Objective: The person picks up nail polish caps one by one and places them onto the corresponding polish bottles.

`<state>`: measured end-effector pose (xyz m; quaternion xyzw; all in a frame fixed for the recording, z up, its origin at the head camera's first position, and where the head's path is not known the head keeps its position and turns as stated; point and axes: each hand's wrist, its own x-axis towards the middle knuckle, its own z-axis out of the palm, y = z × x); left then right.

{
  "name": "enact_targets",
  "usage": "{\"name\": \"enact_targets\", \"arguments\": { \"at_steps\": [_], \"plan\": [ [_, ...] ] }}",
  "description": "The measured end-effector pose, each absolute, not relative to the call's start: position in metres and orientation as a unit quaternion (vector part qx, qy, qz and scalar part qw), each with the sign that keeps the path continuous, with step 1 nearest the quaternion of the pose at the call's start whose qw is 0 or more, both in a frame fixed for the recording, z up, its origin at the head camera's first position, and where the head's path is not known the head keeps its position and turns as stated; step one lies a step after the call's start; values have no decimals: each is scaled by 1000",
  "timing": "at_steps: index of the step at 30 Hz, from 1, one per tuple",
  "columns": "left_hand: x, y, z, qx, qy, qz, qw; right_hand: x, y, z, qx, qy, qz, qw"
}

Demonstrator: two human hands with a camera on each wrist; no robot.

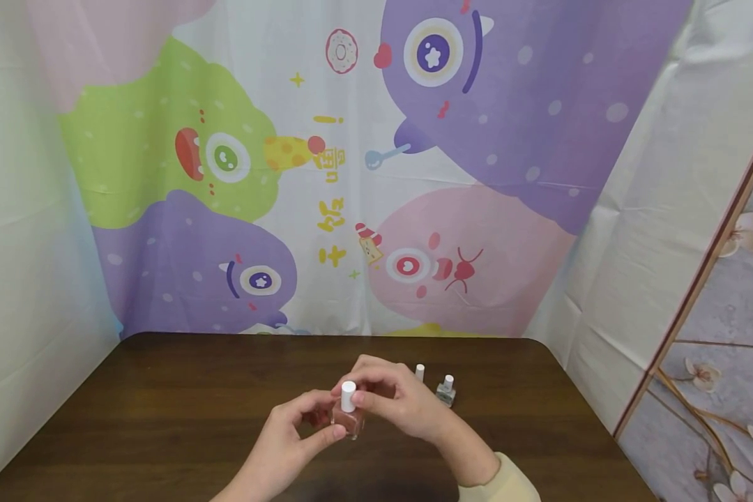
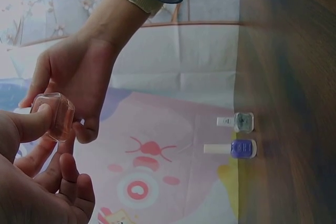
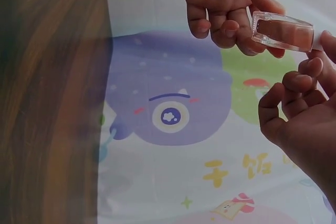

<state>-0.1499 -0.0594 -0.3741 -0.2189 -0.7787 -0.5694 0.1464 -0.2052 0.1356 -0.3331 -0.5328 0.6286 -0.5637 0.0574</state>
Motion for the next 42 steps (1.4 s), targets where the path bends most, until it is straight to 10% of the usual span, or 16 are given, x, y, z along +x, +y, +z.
{"name": "enact_targets", "arguments": {
  "at_steps": [42],
  "plan": [
    [-147, -54, -373, -156, -793, -569, 150, -201, 129, -339, -454, 699, -549, -56]
  ]
}}
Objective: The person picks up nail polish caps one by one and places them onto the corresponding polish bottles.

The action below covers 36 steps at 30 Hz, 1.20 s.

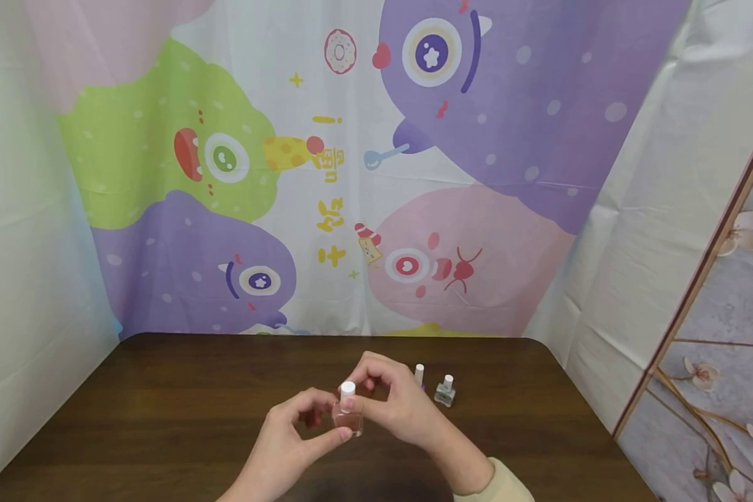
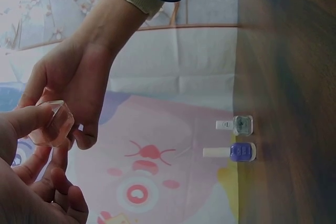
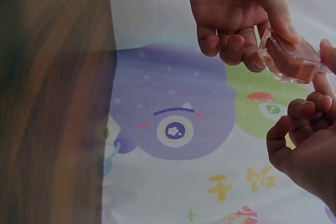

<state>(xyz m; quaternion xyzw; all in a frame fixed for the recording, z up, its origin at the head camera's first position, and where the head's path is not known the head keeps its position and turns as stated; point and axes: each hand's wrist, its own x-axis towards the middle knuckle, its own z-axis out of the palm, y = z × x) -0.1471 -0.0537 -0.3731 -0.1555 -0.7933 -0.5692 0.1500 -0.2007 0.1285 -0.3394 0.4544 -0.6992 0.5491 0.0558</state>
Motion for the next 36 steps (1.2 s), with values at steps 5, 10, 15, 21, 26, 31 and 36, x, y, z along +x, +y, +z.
{"name": "enact_targets", "arguments": {
  "at_steps": [5, 10, 15, 21, 26, 31, 36],
  "plan": [
    [-147, -54, -372, -160, -792, -568, 156, -201, 129, -340, 454, -702, 545, 60],
    [-148, -56, -373, -166, -792, -565, 161, -202, 131, -341, 471, -700, 534, 54],
    [-149, -57, -375, -176, -796, -558, 153, -203, 135, -339, 500, -695, 514, 45],
    [-148, -58, -376, -191, -795, -555, 155, -204, 137, -337, 546, -656, 521, 4],
    [-147, -59, -375, -203, -784, -563, 162, -203, 138, -336, 543, -643, 540, -33],
    [-147, -58, -373, -202, -785, -564, 160, -202, 137, -336, 542, -651, 532, -9],
    [-147, -57, -373, -197, -790, -555, 169, -201, 135, -337, 537, -656, 530, 22]
  ]
}}
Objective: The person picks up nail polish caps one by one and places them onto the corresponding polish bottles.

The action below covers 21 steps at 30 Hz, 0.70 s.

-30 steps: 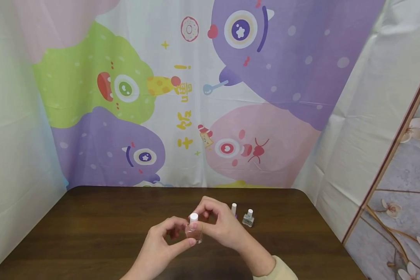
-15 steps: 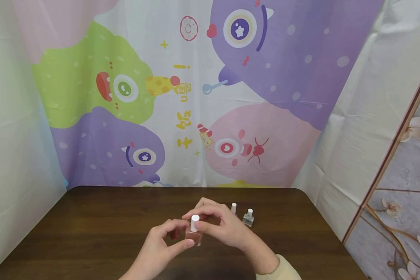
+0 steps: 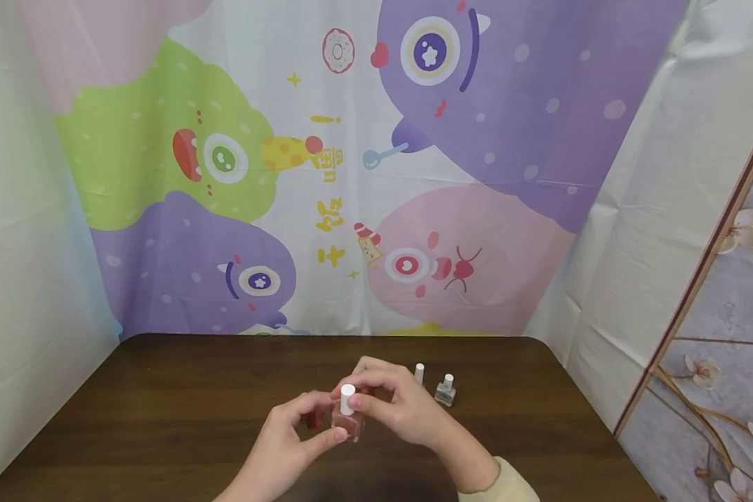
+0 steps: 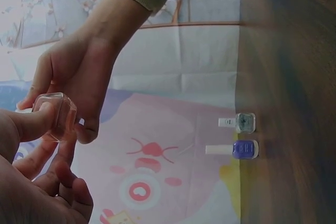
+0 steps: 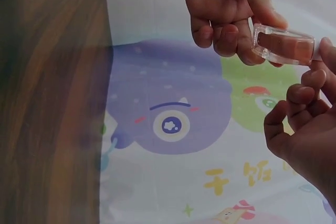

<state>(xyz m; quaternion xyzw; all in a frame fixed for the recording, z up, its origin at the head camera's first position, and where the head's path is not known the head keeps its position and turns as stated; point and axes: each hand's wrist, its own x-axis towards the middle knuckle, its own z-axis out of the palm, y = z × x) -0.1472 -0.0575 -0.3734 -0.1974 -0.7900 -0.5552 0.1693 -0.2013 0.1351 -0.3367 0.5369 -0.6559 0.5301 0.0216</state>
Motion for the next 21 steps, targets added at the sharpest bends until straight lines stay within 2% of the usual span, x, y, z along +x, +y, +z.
{"name": "enact_targets", "arguments": {
  "at_steps": [21],
  "plan": [
    [-147, -56, -370, -150, -816, -531, 175, -199, 132, -339, 481, -691, 537, 54]
  ]
}}
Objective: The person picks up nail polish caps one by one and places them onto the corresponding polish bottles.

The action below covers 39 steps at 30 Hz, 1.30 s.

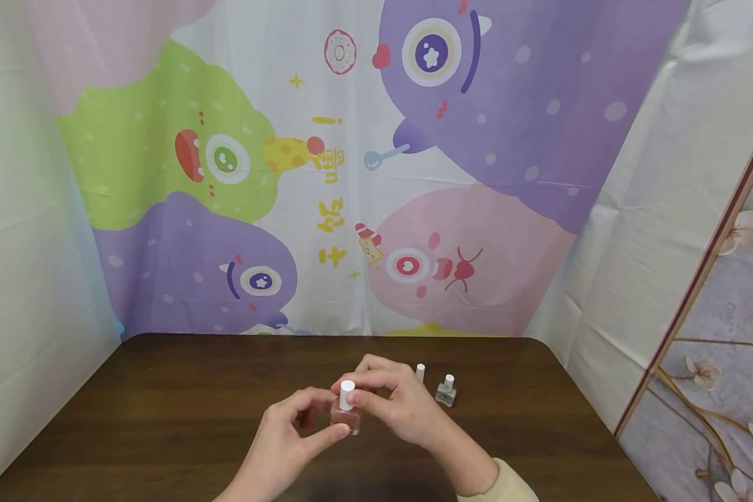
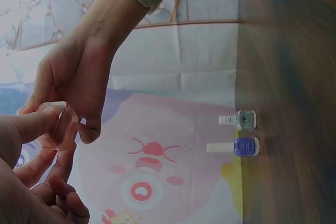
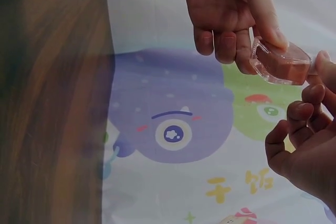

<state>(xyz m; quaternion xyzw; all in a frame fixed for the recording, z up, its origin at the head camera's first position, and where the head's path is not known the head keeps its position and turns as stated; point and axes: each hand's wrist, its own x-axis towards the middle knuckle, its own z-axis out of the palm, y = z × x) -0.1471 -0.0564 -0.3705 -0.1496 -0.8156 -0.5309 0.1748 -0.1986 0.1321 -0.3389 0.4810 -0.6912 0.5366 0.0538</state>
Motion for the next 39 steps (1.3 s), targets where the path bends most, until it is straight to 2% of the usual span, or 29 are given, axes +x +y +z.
{"name": "enact_targets", "arguments": {
  "at_steps": [15, 22, 31, 39],
  "plan": [
    [-148, -57, -372, -156, -820, -518, 184, -198, 131, -343, 467, -705, 532, 38],
    [-148, -59, -374, -159, -822, -516, 180, -201, 133, -342, 468, -730, 489, 93],
    [-148, -60, -376, -173, -823, -513, 173, -199, 139, -337, 447, -758, 460, 121],
    [-148, -57, -378, -206, -815, -506, 192, -198, 143, -334, 447, -759, 453, 137]
  ]
}}
